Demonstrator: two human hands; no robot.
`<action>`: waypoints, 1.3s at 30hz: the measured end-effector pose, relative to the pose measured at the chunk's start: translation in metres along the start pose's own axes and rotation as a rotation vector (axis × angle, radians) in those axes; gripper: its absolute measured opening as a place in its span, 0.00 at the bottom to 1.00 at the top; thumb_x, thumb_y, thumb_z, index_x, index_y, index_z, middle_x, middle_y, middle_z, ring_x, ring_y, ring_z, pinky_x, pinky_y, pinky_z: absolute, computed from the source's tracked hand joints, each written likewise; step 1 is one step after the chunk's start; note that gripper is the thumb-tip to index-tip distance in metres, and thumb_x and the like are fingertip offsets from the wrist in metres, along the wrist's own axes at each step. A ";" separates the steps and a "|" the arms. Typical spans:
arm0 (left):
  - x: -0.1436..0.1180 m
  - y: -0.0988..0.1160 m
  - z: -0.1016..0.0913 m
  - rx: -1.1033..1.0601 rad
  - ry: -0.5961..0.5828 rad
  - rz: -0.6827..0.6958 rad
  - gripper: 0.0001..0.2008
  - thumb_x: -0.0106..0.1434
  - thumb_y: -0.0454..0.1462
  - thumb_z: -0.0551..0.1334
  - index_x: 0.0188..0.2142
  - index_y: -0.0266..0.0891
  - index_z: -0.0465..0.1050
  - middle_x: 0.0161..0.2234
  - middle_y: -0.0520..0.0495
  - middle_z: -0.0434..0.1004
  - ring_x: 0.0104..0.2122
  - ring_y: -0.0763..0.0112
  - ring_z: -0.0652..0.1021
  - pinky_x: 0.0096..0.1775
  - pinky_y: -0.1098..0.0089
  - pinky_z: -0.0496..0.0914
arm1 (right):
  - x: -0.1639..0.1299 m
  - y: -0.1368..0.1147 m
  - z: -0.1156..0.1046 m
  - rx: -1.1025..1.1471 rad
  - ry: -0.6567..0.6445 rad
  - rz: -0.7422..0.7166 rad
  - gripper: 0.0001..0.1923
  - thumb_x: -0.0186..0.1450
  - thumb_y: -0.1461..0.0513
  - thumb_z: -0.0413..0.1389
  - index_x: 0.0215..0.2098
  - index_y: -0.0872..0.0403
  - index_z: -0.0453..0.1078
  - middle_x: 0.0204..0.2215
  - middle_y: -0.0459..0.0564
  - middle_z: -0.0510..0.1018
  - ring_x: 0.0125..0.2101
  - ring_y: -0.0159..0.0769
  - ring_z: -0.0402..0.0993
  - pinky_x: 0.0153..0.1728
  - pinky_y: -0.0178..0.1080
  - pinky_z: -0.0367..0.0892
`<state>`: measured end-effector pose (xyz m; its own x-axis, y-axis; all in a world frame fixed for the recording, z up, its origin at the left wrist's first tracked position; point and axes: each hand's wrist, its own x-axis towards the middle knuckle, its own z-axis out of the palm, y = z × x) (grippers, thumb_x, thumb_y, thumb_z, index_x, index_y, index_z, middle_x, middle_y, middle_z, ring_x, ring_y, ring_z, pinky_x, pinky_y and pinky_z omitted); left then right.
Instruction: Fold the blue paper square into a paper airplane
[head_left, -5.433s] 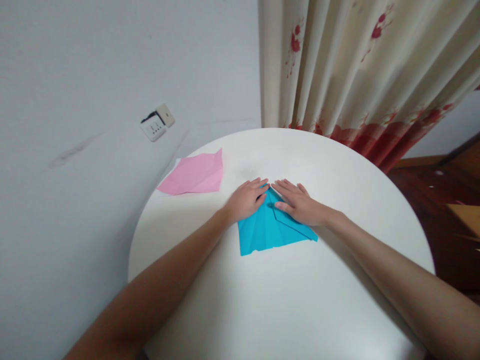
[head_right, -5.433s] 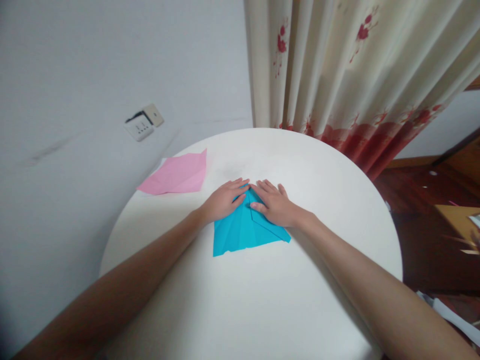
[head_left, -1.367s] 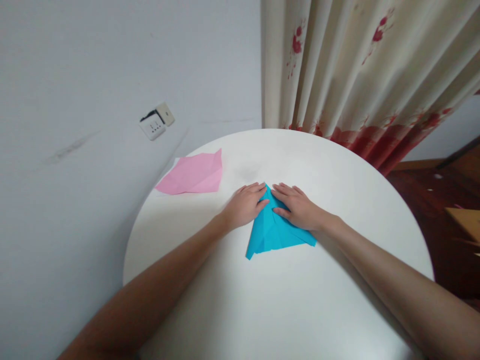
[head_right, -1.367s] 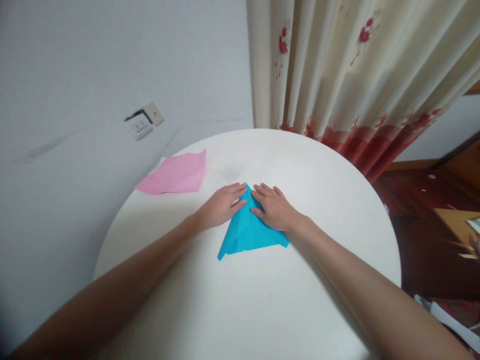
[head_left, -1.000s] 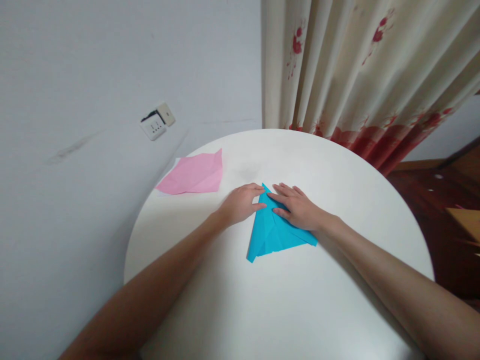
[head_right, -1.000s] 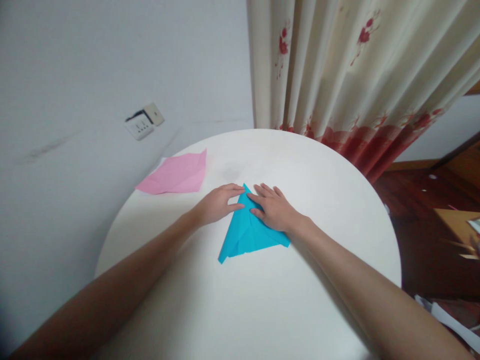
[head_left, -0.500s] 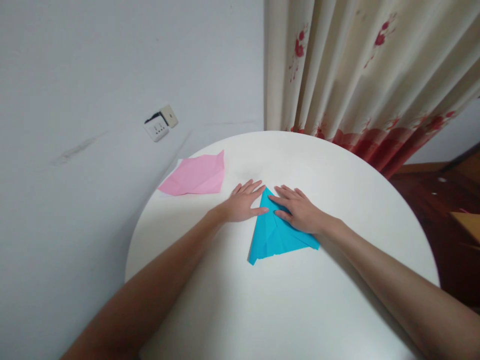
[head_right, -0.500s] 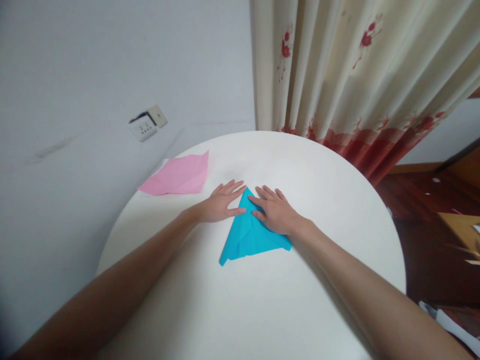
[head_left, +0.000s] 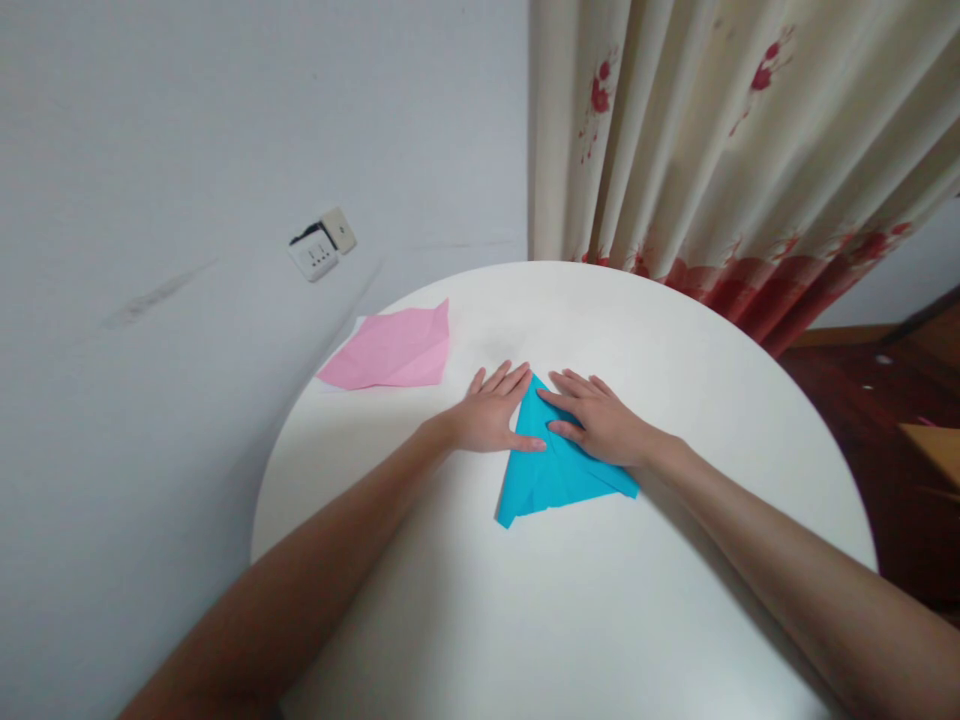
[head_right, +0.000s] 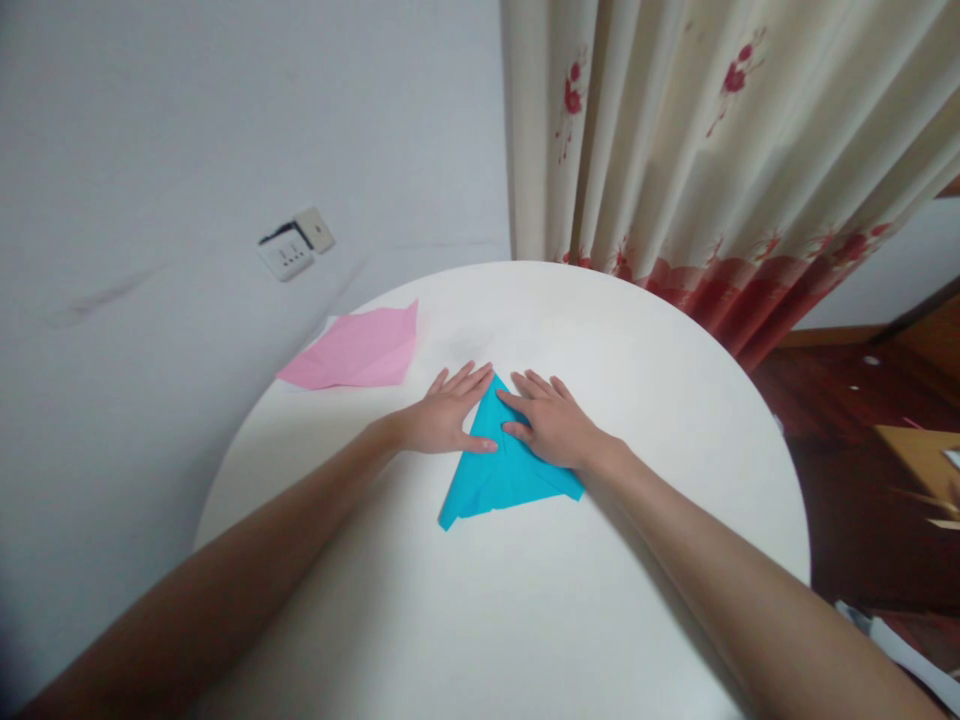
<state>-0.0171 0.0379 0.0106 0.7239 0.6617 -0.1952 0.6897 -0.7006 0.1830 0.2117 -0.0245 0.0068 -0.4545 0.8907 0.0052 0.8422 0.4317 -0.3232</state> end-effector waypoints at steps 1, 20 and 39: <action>0.000 0.000 0.000 0.003 0.000 0.001 0.60 0.57 0.70 0.53 0.74 0.40 0.30 0.74 0.40 0.28 0.72 0.46 0.36 0.67 0.42 0.32 | 0.000 -0.001 0.000 0.003 0.008 0.004 0.33 0.73 0.45 0.46 0.71 0.50 0.56 0.72 0.58 0.51 0.72 0.54 0.42 0.67 0.63 0.45; 0.000 -0.002 0.000 -0.025 0.037 -0.007 0.54 0.57 0.70 0.55 0.74 0.51 0.39 0.74 0.43 0.28 0.72 0.44 0.34 0.67 0.40 0.35 | -0.001 -0.010 -0.003 -0.045 0.014 0.011 0.36 0.71 0.43 0.50 0.71 0.50 0.57 0.72 0.61 0.51 0.71 0.58 0.44 0.66 0.65 0.47; -0.006 -0.007 -0.008 0.002 -0.093 -0.037 0.61 0.57 0.69 0.56 0.74 0.37 0.30 0.73 0.36 0.23 0.72 0.45 0.33 0.67 0.41 0.36 | -0.001 -0.010 -0.005 -0.028 -0.005 0.028 0.35 0.71 0.43 0.49 0.71 0.48 0.57 0.72 0.59 0.51 0.71 0.56 0.43 0.66 0.64 0.46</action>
<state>-0.0255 0.0408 0.0178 0.6931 0.6597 -0.2906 0.7160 -0.6766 0.1720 0.2056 -0.0292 0.0147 -0.4319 0.9019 -0.0085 0.8623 0.4102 -0.2970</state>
